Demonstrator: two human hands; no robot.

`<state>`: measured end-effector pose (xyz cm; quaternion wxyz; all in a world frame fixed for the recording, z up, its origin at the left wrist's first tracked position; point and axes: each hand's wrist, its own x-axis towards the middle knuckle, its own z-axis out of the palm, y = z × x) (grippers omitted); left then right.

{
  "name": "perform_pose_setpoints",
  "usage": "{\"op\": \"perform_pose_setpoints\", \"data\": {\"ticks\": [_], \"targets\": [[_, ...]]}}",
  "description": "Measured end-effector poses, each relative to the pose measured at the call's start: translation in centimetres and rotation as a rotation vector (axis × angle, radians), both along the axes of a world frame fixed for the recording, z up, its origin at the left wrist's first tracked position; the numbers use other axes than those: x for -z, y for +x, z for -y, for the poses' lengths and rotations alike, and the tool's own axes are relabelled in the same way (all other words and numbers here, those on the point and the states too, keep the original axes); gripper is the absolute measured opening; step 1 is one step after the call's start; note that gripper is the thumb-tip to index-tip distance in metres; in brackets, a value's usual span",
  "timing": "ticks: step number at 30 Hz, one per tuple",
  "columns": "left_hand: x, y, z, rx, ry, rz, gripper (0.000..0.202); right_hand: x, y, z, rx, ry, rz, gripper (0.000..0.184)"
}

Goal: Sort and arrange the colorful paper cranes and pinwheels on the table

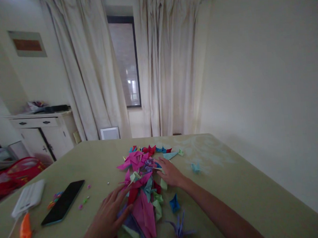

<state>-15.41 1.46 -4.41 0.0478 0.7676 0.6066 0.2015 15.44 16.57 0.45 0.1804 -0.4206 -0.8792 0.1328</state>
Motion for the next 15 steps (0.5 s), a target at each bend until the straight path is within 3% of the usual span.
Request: {"op": "perform_pose_setpoints", "data": {"ticks": [4, 8, 11, 15], "targets": [[3.0, -2.0, 1.9, -0.049, -0.060, 0.009, 0.066, -0.8, 4.3, 8.6, -0.015, 0.020, -0.124, 0.058], [4.4, 1.3, 2.8, 0.098, -0.067, 0.073, 0.081, 1.2, 6.7, 15.8, -0.207, -0.068, 0.028, 0.080], [3.9, 5.6, 2.7, 0.157, -0.077, 0.089, 0.090, 2.8, 7.1, 16.5, -0.119, -0.095, 0.094, 0.078], [2.8, 10.1, 1.8, 0.149, -0.059, 0.103, 0.084, 3.2, 6.9, 12.8, 0.122, -0.076, 0.151, 0.070]]}}
